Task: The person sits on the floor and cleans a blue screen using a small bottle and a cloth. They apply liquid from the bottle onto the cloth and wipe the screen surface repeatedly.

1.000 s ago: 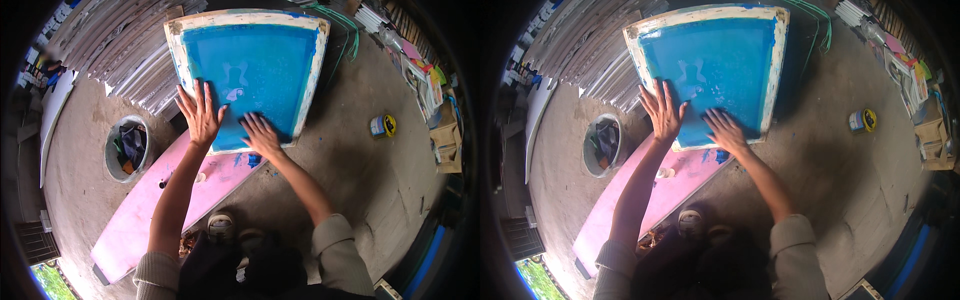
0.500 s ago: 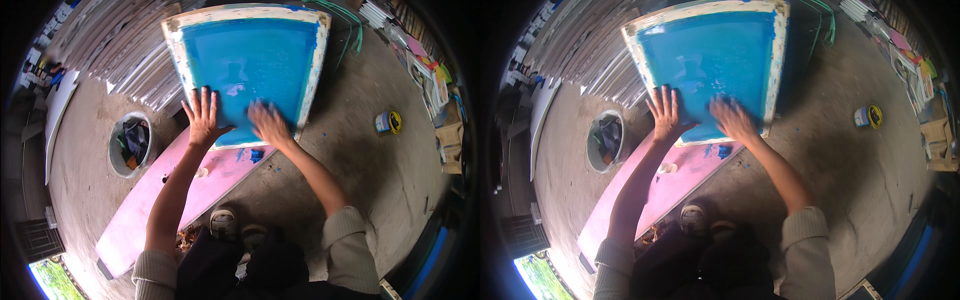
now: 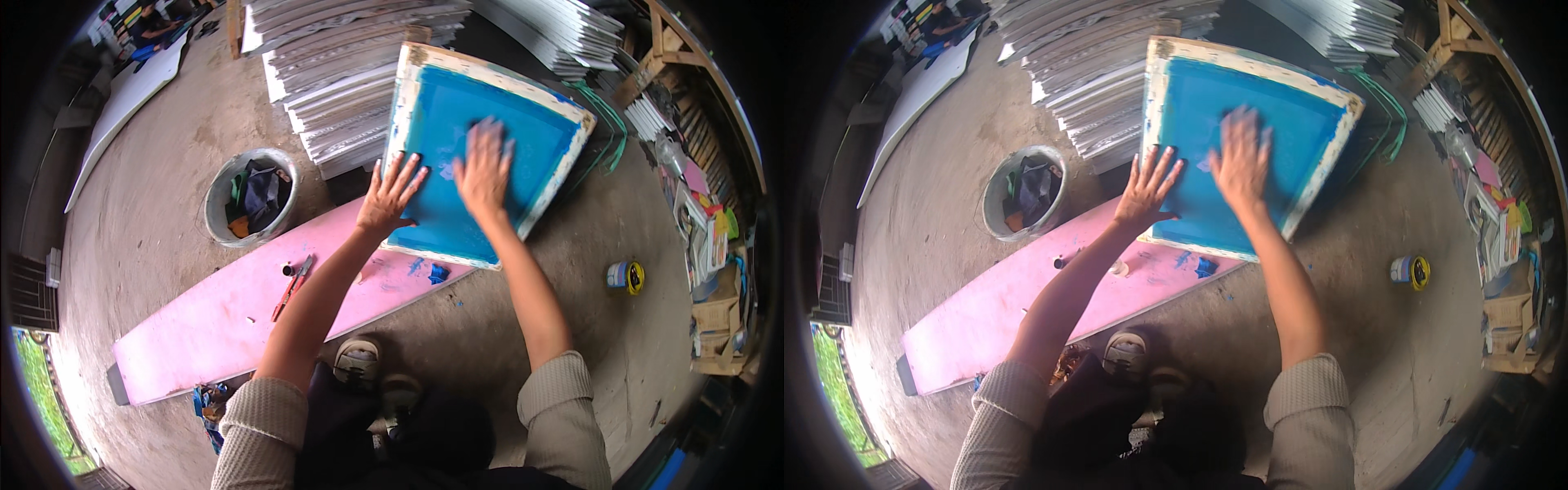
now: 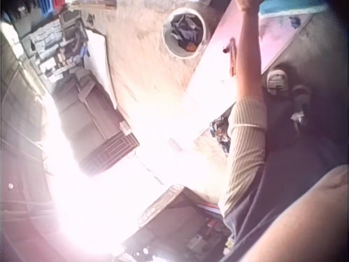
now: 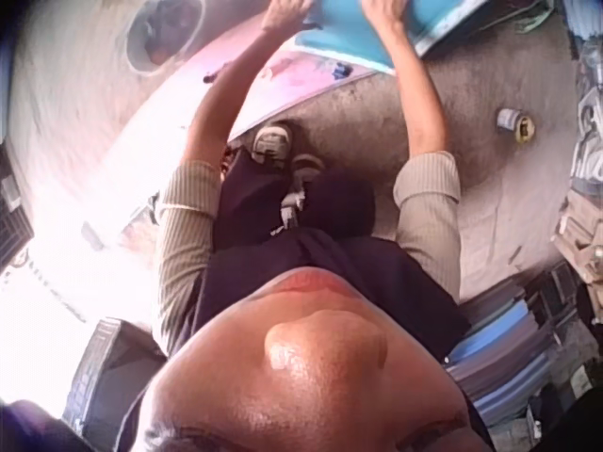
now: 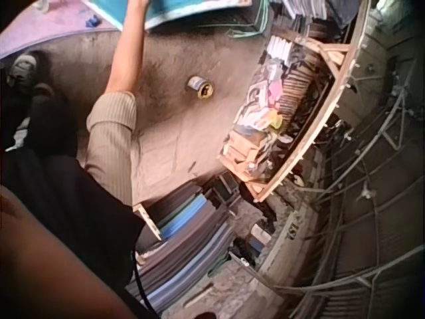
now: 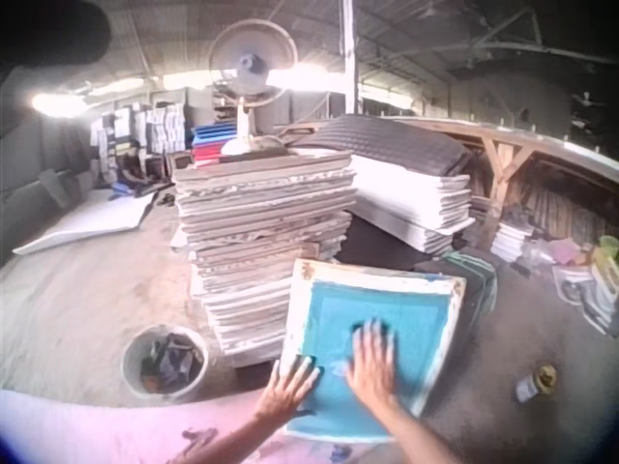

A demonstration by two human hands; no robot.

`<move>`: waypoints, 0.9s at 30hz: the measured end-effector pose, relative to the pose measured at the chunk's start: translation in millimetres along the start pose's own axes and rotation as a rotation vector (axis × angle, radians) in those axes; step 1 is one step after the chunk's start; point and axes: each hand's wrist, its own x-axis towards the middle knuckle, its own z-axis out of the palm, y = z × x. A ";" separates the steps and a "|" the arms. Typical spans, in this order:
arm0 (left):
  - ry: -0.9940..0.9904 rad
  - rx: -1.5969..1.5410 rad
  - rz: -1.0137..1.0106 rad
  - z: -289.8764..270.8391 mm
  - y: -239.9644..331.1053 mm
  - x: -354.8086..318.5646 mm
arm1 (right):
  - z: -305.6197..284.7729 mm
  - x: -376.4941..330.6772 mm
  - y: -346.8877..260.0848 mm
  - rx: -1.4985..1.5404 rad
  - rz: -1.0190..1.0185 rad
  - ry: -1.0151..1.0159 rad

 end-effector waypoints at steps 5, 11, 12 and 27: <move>0.007 -0.015 0.005 -0.7 -3.9 -3.5 | 14.6 -48.8 -2.9 0.084 -0.638 -0.208; 0.018 -0.047 0.011 0.4 -8.8 -9.8 | -19.2 43.8 29.3 -0.028 -0.222 0.125; 0.030 -0.048 0.014 1.3 -7.3 -9.3 | -19.8 52.3 25.0 0.019 -0.122 0.176; 0.037 0.023 -0.002 3.5 -16.9 -15.9 | -4.7 20.2 0.1 -0.019 -0.369 0.002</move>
